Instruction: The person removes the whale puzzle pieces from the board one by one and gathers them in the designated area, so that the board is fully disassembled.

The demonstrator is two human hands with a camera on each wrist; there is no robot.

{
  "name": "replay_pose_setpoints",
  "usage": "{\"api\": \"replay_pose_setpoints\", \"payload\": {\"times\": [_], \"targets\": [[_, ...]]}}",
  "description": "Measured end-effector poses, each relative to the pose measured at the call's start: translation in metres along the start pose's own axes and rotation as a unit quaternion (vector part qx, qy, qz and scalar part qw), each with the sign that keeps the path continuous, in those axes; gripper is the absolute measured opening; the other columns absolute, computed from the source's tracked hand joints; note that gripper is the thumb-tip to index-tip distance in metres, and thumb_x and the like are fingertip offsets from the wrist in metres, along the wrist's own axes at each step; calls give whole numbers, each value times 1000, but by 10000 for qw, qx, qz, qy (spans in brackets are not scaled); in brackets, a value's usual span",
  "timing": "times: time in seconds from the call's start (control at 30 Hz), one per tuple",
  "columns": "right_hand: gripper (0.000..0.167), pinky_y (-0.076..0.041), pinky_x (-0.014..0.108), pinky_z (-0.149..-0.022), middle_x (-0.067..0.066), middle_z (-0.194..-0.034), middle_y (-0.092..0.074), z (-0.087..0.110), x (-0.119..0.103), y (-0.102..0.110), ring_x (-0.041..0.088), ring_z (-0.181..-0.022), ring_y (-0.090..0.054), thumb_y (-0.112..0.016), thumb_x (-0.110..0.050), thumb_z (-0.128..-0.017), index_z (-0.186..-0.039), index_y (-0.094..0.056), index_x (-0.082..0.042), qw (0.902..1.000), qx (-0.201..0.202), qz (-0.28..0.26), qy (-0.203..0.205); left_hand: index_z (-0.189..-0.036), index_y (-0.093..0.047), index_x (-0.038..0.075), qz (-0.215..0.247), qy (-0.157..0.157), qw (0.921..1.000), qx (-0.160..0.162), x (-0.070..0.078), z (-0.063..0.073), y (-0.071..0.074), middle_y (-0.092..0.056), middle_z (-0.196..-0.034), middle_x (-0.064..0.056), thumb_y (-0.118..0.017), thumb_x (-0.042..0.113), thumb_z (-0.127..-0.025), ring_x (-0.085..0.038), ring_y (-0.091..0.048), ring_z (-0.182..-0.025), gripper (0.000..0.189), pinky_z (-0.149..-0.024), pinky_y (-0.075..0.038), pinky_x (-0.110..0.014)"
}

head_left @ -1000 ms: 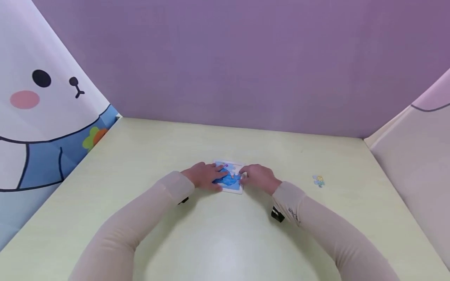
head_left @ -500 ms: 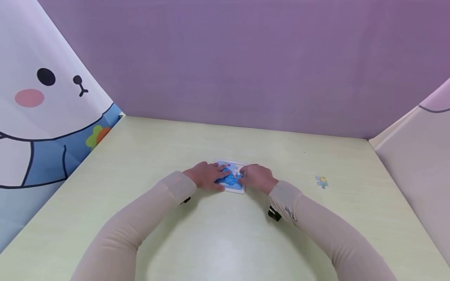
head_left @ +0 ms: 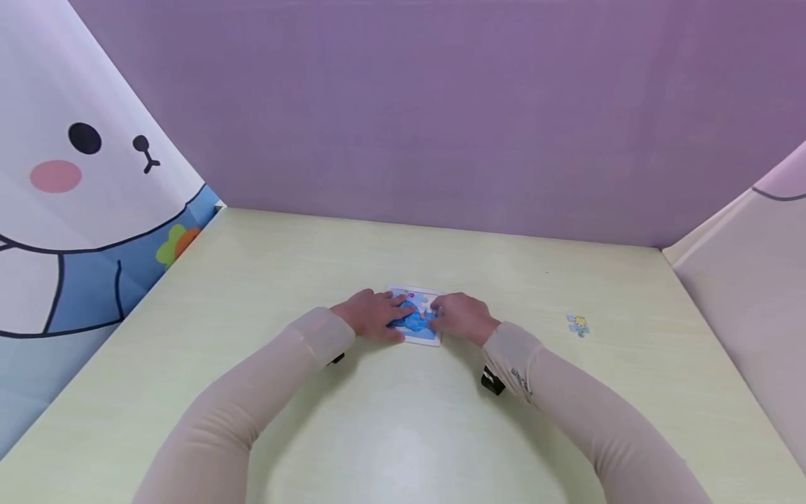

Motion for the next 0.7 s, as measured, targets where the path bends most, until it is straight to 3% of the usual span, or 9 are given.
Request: {"api": "replay_pose_setpoints", "payload": {"times": [0.5,0.7], "targets": [[38,-48,41,-82,11,-119,-65,-2,-2,0,22,-97,-60,-71,-26,-87,-119,-65,-6,9999,-4,-123,-96,-153,-25,26,79,147,9999,1,0,-1,-1,-21,-158,-1,-46,55,-95,-26,-25,-142,68,-106,-32,-49],[34,-47,35,-75,8,-107,-67,-4,0,2,19,-85,-58,-73,-23,-85,-112,-64,-4,9993,-22,-350,-91,-153,-25,26,75,125,9999,32,-1,-3,-3,-22,-158,-1,-46,55,-95,-26,-26,-142,68,-105,-33,-48]]}}
Point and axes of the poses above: each hand's wrist, its own z-axis away from the middle knuckle, its own y-axis out of the back of the hand, x = y × z, the point moved 2 cm from there along -z, towards the middle knuckle
